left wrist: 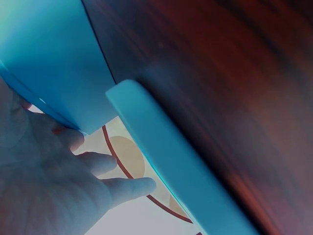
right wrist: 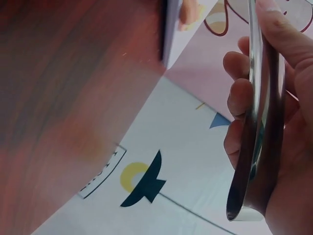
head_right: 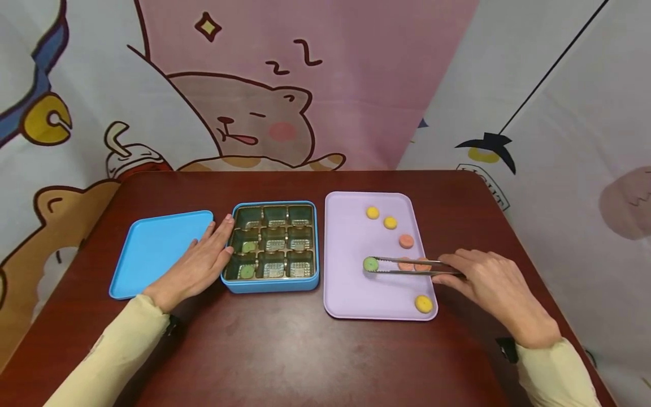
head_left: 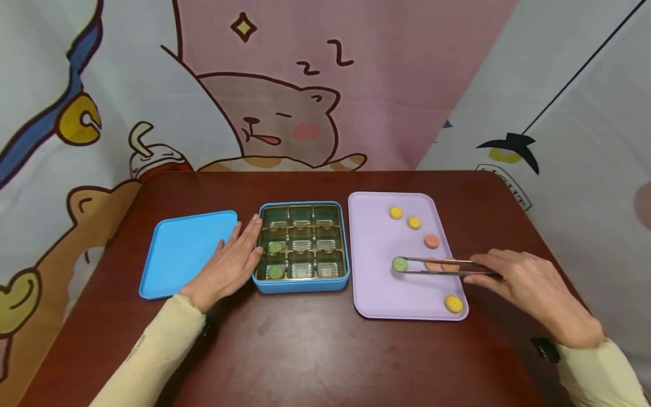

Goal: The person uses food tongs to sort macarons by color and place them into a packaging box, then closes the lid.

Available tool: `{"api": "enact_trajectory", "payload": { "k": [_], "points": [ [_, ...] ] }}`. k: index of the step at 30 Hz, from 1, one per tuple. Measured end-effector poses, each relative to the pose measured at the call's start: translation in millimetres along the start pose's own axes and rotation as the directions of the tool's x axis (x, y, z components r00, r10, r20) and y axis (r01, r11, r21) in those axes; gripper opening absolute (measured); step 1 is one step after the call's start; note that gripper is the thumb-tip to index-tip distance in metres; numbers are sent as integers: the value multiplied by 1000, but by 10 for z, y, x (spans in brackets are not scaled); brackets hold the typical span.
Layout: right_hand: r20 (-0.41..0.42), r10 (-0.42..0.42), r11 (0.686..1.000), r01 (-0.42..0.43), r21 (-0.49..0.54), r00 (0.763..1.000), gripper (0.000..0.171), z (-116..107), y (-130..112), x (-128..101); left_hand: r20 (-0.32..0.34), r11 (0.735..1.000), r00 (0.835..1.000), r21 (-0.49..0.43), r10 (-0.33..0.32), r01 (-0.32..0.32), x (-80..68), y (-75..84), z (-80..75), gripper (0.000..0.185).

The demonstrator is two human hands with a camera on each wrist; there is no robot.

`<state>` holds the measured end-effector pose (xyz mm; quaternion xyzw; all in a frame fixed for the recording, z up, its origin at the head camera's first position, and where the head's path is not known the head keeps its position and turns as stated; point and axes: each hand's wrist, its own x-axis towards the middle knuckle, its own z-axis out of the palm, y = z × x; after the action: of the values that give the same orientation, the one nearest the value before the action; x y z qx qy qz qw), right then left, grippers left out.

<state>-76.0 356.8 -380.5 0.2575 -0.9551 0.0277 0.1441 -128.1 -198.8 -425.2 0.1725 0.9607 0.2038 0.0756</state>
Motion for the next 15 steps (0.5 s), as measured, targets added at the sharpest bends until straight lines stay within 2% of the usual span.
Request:
{"api": "enact_trajectory", "payload": {
  "k": [10,15],
  "points": [
    [-56,-60,998,60,-2,997,37,-43,-155,238,5,1000,1000,-5,4,-4,-6,0,3,63],
    [-70,-93,996,94,7,993,40,-60,-234,370,7,1000,1000,-5,4,-4,-13,-2,-4,63]
  ]
}}
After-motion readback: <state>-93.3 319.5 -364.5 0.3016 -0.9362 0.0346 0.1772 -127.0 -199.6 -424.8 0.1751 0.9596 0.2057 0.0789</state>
